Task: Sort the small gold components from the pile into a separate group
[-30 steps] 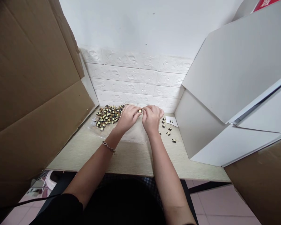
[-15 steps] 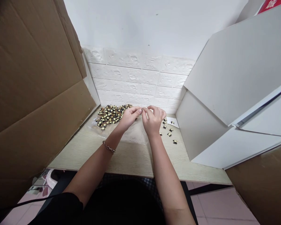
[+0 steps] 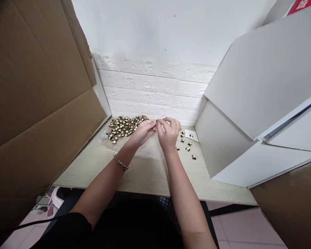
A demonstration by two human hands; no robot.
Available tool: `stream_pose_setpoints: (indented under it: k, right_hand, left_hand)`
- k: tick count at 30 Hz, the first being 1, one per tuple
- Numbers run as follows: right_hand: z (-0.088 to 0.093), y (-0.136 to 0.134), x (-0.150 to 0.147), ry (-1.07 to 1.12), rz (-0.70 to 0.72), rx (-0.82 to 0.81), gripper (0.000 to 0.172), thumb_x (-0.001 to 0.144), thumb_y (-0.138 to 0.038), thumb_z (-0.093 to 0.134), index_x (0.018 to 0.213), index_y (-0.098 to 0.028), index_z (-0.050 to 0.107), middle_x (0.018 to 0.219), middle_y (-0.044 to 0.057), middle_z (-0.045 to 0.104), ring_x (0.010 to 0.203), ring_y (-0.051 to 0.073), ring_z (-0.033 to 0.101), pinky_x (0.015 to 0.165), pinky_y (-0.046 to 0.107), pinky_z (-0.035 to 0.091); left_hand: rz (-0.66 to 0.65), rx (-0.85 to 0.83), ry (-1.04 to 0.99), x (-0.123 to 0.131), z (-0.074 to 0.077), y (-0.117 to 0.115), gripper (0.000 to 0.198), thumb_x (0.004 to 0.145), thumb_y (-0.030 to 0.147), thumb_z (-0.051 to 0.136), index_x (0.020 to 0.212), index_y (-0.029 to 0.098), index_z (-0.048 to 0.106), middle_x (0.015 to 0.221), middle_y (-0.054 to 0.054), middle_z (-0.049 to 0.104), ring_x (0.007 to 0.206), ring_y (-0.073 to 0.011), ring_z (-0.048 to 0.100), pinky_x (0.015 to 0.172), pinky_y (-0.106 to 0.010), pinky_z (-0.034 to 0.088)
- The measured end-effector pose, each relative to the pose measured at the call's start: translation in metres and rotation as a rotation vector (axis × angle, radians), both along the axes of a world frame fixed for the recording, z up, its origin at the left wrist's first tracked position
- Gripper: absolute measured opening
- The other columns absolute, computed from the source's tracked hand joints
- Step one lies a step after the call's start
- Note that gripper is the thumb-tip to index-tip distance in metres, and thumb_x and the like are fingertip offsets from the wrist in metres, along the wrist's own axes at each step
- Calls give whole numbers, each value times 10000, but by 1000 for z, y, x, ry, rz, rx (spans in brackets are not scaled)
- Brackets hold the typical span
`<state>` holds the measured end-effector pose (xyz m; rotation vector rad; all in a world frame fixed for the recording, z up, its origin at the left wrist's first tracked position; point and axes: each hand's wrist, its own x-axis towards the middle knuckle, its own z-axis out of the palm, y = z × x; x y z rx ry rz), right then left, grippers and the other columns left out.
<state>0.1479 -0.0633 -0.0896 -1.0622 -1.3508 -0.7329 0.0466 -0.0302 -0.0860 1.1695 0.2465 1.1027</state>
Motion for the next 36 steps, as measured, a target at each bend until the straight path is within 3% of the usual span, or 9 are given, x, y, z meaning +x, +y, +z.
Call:
stream_pose_setpoints:
  k: [10,20,27,36]
  right_hand:
    - [0,-1,-2,-28,4,-121,135,782,-252,489,777,-214,619,781,25,571,779,138,515,756,302,385]
    - [-2,1,-2,-12,47,-117,151,785,-248,476,789,-198,618,778,31,565,789,140,488,756,292,362]
    - [-3,0,-4,25,-78,-205,131,769,-266,492,748,-231,617,763,8,567,784,153,485,791,337,279]
    - [-1,-3,-5,3,-84,-255,125,768,-266,485,733,-240,602,781,-9,571,826,151,499,879,381,201]
  left_hand:
    - [-48,-160,-83,-1,-1,1,130,710,243,594,714,122,547,641,24,506,586,-41,472,601,-177,356]
    - [-148,-273,-158,-2,-5,4,104,760,231,546,744,128,540,685,5,558,615,-55,521,647,-199,391]
    - [-223,-398,-158,-3,-2,4,141,809,203,467,719,115,530,639,-7,545,560,-58,508,607,-199,400]
    - [-251,-546,-167,-2,2,1,205,834,201,414,690,109,525,618,-22,554,535,-72,512,581,-211,416]
